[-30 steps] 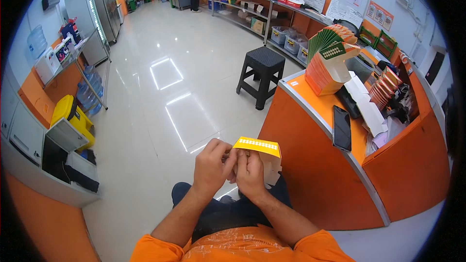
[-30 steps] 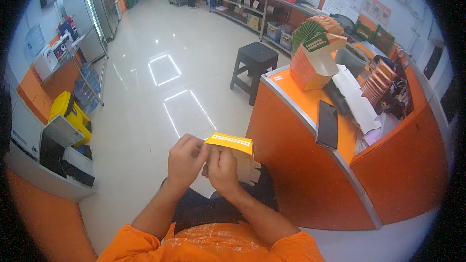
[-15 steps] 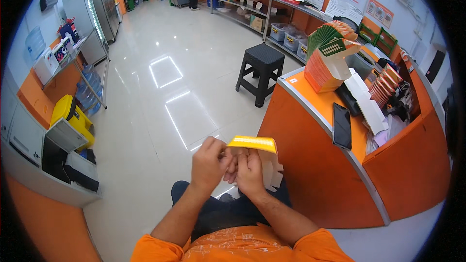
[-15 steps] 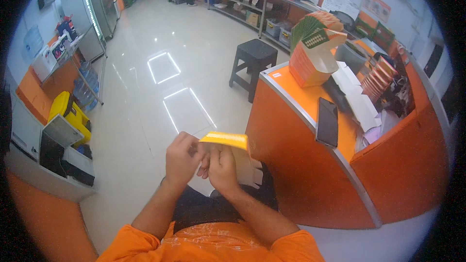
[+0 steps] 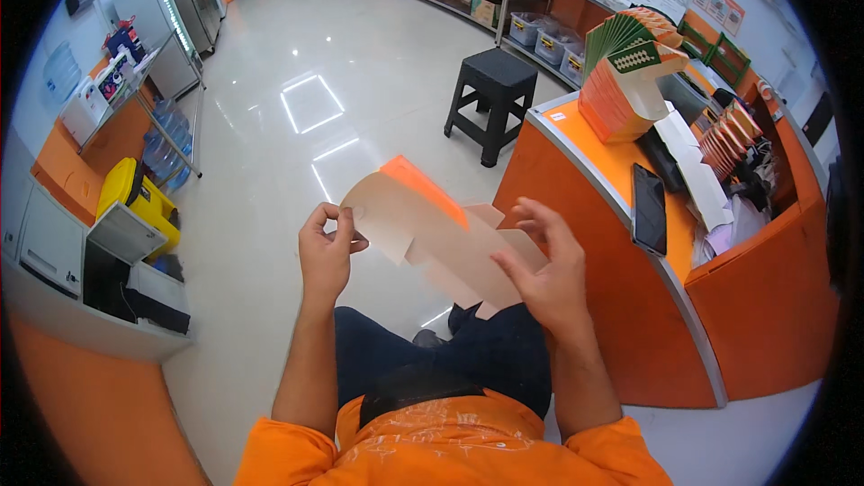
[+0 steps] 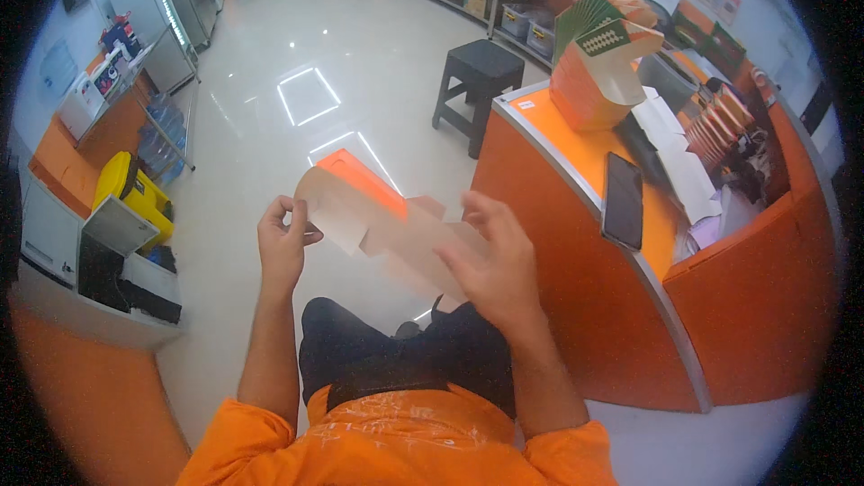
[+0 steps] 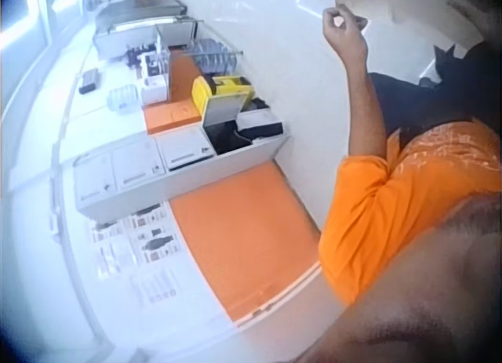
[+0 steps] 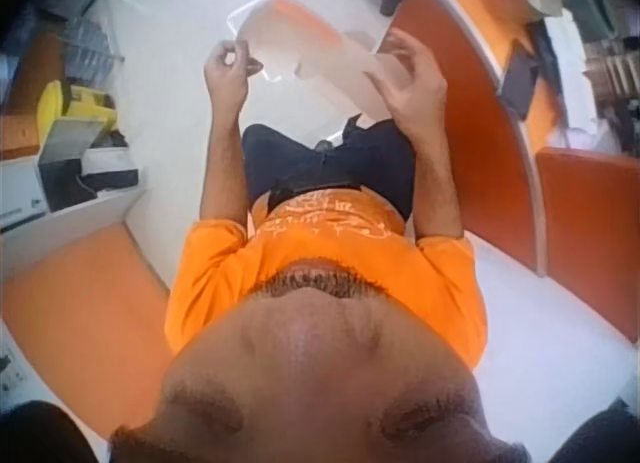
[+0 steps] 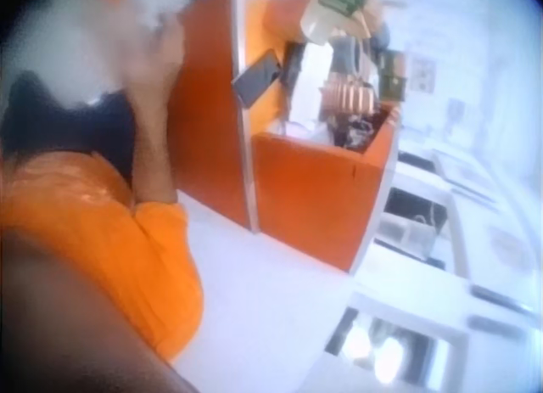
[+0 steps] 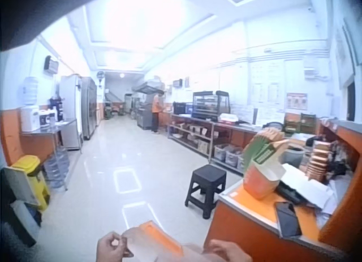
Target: The person assembles cardboard food containers by folding the flaps and interlocking the tabs by hand.
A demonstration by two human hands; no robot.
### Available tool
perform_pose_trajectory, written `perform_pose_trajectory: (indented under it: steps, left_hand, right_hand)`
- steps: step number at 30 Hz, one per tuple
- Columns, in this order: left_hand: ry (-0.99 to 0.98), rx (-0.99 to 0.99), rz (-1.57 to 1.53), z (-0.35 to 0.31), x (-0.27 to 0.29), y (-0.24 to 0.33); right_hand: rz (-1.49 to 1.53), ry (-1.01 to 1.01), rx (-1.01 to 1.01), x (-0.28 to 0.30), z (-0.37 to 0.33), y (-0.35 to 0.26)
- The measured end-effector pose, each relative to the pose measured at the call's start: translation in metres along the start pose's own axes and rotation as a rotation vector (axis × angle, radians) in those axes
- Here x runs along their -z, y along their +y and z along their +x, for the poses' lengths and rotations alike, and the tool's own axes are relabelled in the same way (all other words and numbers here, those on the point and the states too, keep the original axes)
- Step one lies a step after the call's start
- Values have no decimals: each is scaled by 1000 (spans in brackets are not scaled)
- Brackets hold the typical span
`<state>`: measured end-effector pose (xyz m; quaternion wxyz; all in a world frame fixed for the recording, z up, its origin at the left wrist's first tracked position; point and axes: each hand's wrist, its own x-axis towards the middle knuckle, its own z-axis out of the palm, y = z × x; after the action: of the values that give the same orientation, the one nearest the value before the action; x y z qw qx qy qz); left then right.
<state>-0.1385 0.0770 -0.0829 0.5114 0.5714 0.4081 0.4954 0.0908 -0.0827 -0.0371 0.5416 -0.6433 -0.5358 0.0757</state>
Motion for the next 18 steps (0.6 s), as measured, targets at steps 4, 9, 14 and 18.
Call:
perform_pose_trajectory:
  steps: [4, 9, 14, 18]
  left_hand:
    - [-95, 99, -80, -7, -8, -4]
    - [100, -360, 438, -31, -18, 7]
    - [-253, -68, 101, -61, -44, 23]
    - [-293, 226, -265, -53, -58, 13]
  right_hand:
    - [-111, 0, 98, -17, -2, 9]
    - [-237, 91, 219, -23, -1, 14]
    - [-393, 66, 320, -31, -8, 9]
    - [-328, -50, 379, -41, -20, 2]
